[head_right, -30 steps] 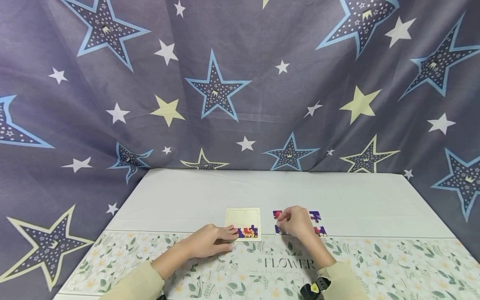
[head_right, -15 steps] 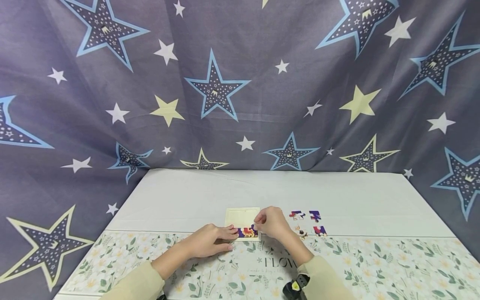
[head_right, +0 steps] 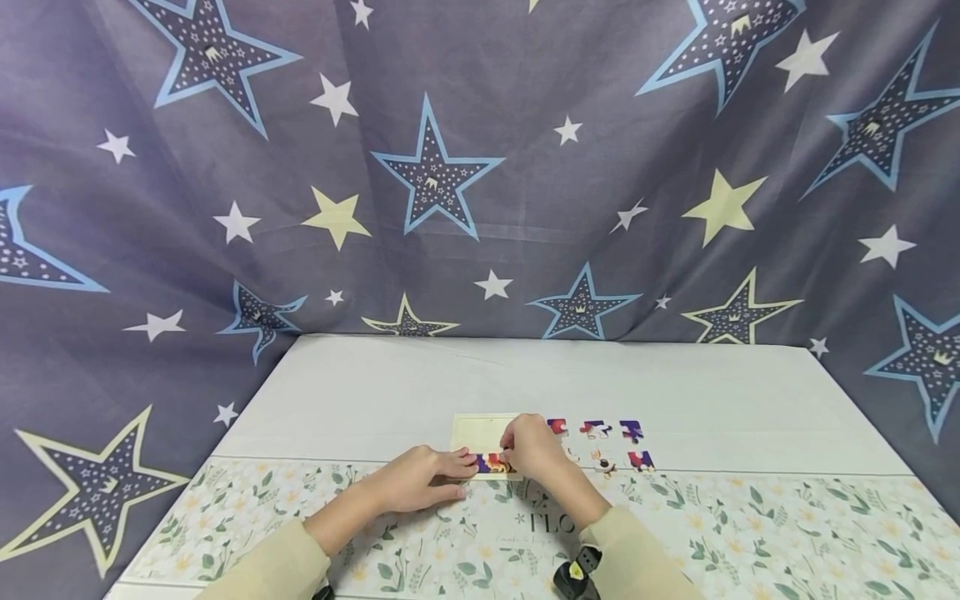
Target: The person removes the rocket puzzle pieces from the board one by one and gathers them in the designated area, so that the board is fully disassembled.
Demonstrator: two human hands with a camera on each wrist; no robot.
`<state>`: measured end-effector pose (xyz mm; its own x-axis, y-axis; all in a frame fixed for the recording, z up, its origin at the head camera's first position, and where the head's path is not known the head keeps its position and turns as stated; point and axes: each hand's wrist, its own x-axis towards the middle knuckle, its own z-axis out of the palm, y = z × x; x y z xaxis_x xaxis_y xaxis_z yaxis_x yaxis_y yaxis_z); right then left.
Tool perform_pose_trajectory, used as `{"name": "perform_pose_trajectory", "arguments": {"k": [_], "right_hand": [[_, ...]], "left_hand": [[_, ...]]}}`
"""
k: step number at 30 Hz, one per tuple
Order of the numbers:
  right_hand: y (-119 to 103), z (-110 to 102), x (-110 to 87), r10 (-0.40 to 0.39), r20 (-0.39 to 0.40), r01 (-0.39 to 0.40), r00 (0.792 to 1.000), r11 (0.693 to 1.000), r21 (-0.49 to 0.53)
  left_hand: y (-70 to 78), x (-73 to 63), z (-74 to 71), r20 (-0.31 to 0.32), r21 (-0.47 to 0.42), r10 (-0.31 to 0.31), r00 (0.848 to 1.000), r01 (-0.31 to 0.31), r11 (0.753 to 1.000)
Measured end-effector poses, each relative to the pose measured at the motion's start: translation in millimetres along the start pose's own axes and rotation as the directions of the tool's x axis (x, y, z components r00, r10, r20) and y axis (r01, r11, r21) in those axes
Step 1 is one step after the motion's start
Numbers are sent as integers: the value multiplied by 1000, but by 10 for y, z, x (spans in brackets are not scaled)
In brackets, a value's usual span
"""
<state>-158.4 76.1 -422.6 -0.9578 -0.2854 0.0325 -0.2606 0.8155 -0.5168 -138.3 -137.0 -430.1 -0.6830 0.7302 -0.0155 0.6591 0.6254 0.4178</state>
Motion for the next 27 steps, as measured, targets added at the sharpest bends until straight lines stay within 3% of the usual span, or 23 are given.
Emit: {"name": "perform_pose_trajectory", "arguments": {"k": [27], "right_hand": [[30,36,19,24,-20,-22,1000,997,69]], "left_hand": [[-3,2,-6,-4,0,4,1000,-4,1000]]}}
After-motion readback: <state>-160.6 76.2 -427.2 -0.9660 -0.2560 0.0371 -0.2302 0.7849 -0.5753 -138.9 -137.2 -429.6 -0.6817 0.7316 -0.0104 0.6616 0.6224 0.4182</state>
